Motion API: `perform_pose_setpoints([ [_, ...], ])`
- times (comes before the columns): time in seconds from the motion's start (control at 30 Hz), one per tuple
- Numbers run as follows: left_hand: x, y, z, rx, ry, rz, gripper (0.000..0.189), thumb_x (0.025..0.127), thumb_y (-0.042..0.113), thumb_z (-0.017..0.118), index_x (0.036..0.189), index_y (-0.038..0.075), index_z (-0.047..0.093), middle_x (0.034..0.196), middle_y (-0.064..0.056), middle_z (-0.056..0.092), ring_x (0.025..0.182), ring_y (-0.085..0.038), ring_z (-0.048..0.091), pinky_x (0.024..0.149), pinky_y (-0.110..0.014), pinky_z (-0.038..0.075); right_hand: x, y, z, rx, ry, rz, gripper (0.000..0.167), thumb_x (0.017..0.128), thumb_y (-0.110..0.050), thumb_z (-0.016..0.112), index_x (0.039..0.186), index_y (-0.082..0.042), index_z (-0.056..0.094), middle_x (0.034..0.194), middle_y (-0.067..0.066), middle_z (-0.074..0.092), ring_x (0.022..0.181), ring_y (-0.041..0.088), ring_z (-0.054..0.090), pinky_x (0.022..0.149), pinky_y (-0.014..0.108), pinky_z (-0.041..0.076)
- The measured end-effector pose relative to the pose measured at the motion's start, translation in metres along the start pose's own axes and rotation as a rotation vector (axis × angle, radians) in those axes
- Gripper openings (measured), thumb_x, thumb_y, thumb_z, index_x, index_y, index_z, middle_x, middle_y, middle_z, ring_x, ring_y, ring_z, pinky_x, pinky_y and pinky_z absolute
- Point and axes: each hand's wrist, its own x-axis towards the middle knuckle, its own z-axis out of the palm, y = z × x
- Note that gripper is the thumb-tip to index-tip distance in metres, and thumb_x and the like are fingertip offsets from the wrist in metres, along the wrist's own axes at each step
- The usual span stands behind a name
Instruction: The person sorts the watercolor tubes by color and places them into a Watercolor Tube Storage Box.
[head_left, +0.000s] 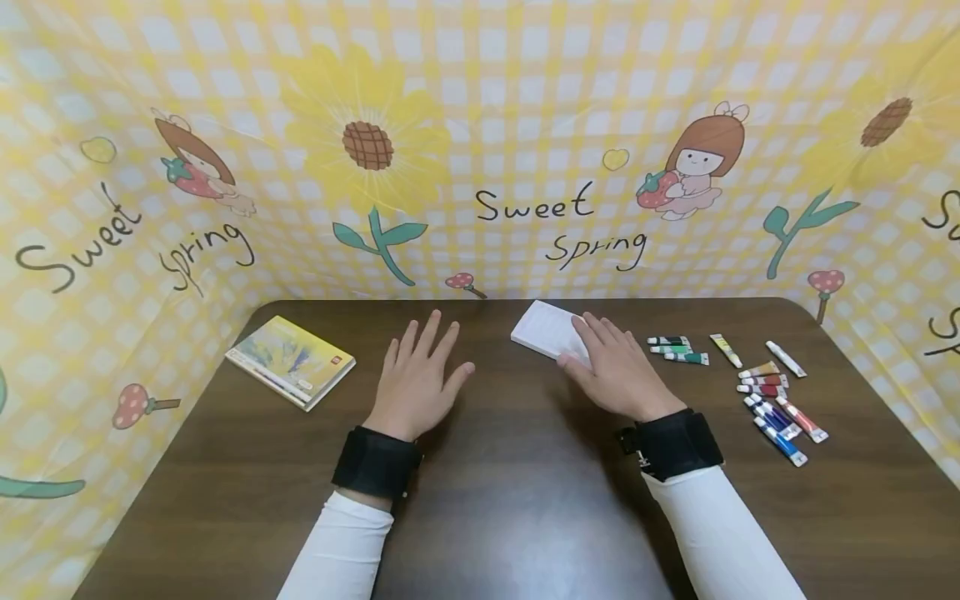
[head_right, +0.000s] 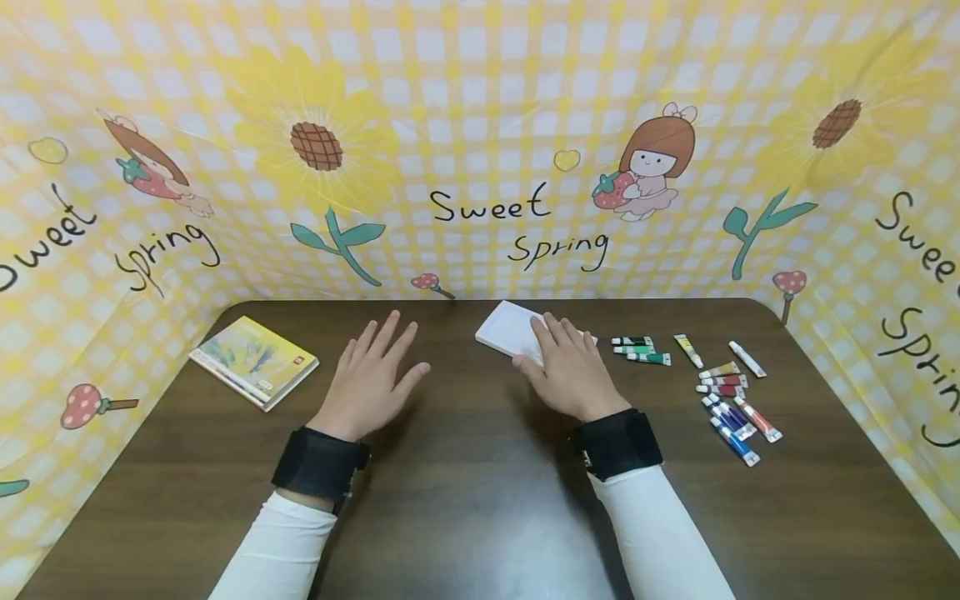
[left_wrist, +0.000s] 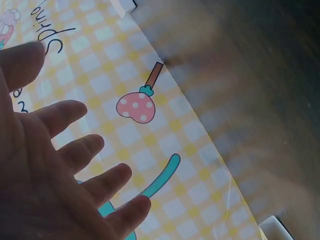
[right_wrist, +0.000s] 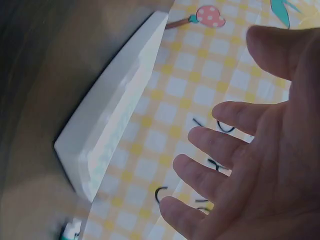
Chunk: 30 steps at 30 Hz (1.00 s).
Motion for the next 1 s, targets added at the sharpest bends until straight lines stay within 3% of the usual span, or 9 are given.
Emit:
perform_pose_setpoints([
  [0.23,-0.005,0.000,0.004,0.052,-0.040,0.046,0.070,0.105,0.047,0.061,0.162,0.011,0.042,0.162,-0.022,0.046,0.142,-0.047,0.050,0.114,-0.063,0.044,0.000,0.025,-0.007,-0.038,-0.050,0.031,0.092,0.096,-0.049,0.071,0.162,0.003,0.034,0.168,0.029,0.032,0.157,0.053,0.026,0.124,0.072,0.022],
  [0.37,-0.003,0.001,0.005,0.072,-0.027,0.076,0.066,0.104,0.046,0.063,0.157,0.008,0.050,0.155,-0.021,0.054,0.138,-0.045,0.054,0.111,-0.061,0.047,0.003,0.043,-0.012,-0.035,-0.092,0.069,0.105,0.086,-0.049,0.083,0.161,0.006,0.033,0.167,0.032,0.032,0.156,0.057,0.022,0.123,0.075,0.018],
  [0.53,0.007,0.001,0.005,0.091,-0.056,0.135,0.066,0.102,0.043,0.068,0.155,0.008,0.052,0.156,-0.019,0.054,0.141,-0.043,0.053,0.113,-0.061,0.046,0.006,0.057,-0.017,-0.029,-0.119,0.100,0.114,0.079,-0.048,0.090,0.159,0.010,0.033,0.165,0.034,0.034,0.155,0.060,0.019,0.123,0.076,0.017],
  [0.63,0.024,0.004,0.008,0.122,-0.084,0.216,0.069,0.099,0.040,0.073,0.156,0.008,0.051,0.159,-0.019,0.051,0.143,-0.041,0.052,0.114,-0.060,0.045,0.005,0.062,-0.019,-0.033,-0.129,0.112,0.116,0.077,-0.048,0.091,0.159,0.010,0.033,0.164,0.035,0.034,0.155,0.061,0.019,0.122,0.077,0.017],
  [0.77,0.058,0.014,0.013,0.158,-0.143,0.317,0.074,0.097,0.037,0.077,0.159,0.010,0.047,0.164,-0.017,0.045,0.148,-0.039,0.047,0.118,-0.058,0.042,0.003,0.065,-0.024,-0.035,-0.119,0.125,0.116,0.076,-0.048,0.092,0.159,0.010,0.034,0.164,0.035,0.034,0.155,0.060,0.019,0.122,0.078,0.016],
  [1.0,0.106,0.023,0.020,0.199,-0.269,0.340,0.082,0.094,0.032,0.081,0.162,0.012,0.042,0.169,-0.013,0.041,0.154,-0.037,0.040,0.124,-0.057,0.037,0.007,0.066,-0.024,-0.056,-0.129,0.126,0.114,0.076,-0.046,0.092,0.158,0.009,0.037,0.164,0.034,0.037,0.155,0.060,0.021,0.122,0.077,0.016],
])
